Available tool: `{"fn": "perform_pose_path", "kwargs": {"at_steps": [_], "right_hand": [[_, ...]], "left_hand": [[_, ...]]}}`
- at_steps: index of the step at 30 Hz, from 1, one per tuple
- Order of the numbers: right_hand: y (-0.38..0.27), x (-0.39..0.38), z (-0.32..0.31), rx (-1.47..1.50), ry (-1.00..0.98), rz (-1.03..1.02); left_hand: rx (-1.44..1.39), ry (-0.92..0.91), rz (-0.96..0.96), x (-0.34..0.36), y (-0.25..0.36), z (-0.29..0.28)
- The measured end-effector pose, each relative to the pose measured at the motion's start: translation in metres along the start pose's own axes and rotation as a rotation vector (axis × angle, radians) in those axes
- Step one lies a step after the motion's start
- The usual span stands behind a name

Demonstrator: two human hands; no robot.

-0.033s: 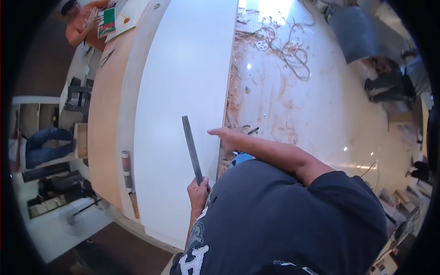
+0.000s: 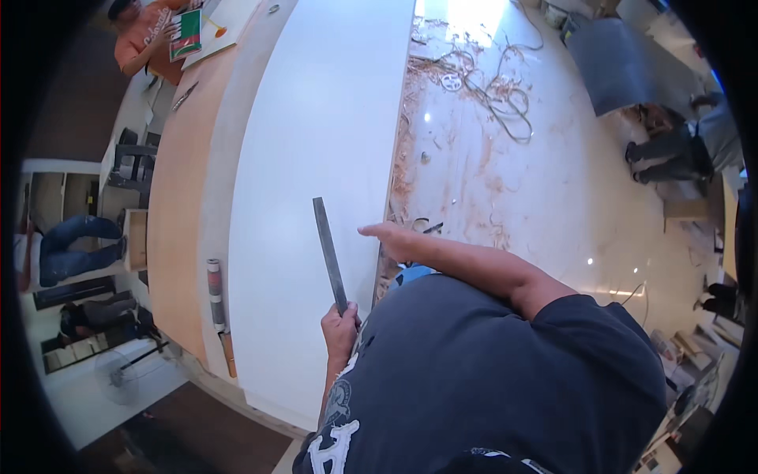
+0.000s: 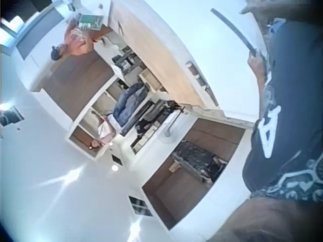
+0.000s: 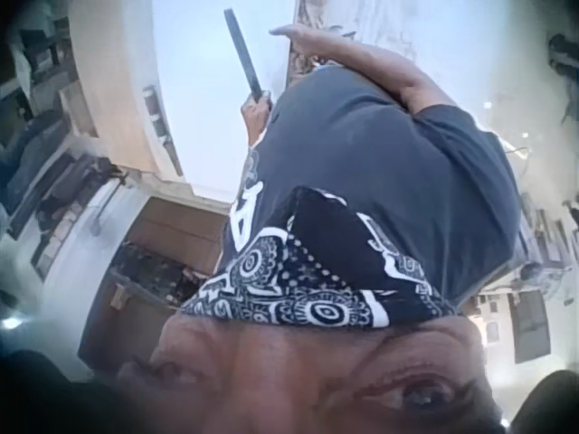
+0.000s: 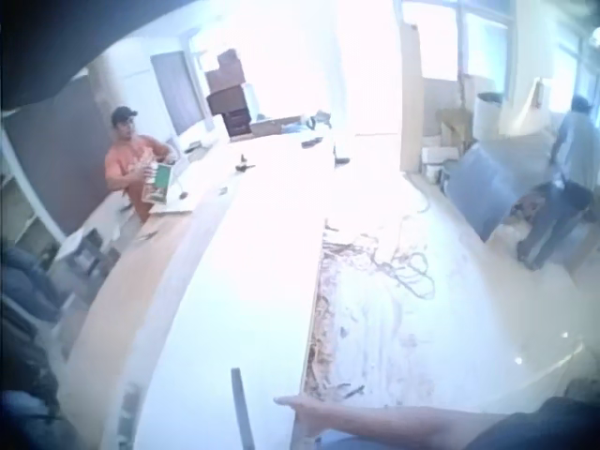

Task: The person files the edges of a panel using a hand file, wipes the board with a cloth, and shifts the panel to file along its other edges and corners.

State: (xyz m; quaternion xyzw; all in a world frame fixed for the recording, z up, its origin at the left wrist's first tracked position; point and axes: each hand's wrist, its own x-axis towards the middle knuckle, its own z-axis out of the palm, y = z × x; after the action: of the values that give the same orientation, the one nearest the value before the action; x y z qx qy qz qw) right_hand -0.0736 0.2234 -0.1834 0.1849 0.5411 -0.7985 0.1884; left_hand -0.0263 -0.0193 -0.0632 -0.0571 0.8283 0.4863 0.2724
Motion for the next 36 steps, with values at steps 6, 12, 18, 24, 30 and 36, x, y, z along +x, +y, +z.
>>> {"fn": "perform_pose_path", "kwargs": {"at_steps": [6,12,18,24,30,36], "right_hand": [[-0.008,0.0,-0.031,-0.843,-0.223,-0.441],[-0.021,0.026,-0.088,-0.719,-0.126,-0.443],[-0.058,0.079,-0.155,-0.584,0.009,-0.604],[-0.138,0.098,-0.19,0.423,-0.146,0.079],[-0.153,0.148,-0.249,-0.295,0.153,-0.561],[-0.163,0.167,-0.24,0.03,0.099,-0.229]], "left_hand": [[-0.132,-0.041,-0.016,0.053,0.018,0.012],[-0.086,-0.073,0.007,0.094,0.065,0.037],[-0.034,-0.033,-0.01,0.117,0.112,0.092],[-0.044,-0.001,-0.025,0.123,0.169,0.144],[-0.114,0.049,-0.015,0.131,0.217,0.174],[-0.151,0.039,-0.086,0.136,0.212,0.18]]}}
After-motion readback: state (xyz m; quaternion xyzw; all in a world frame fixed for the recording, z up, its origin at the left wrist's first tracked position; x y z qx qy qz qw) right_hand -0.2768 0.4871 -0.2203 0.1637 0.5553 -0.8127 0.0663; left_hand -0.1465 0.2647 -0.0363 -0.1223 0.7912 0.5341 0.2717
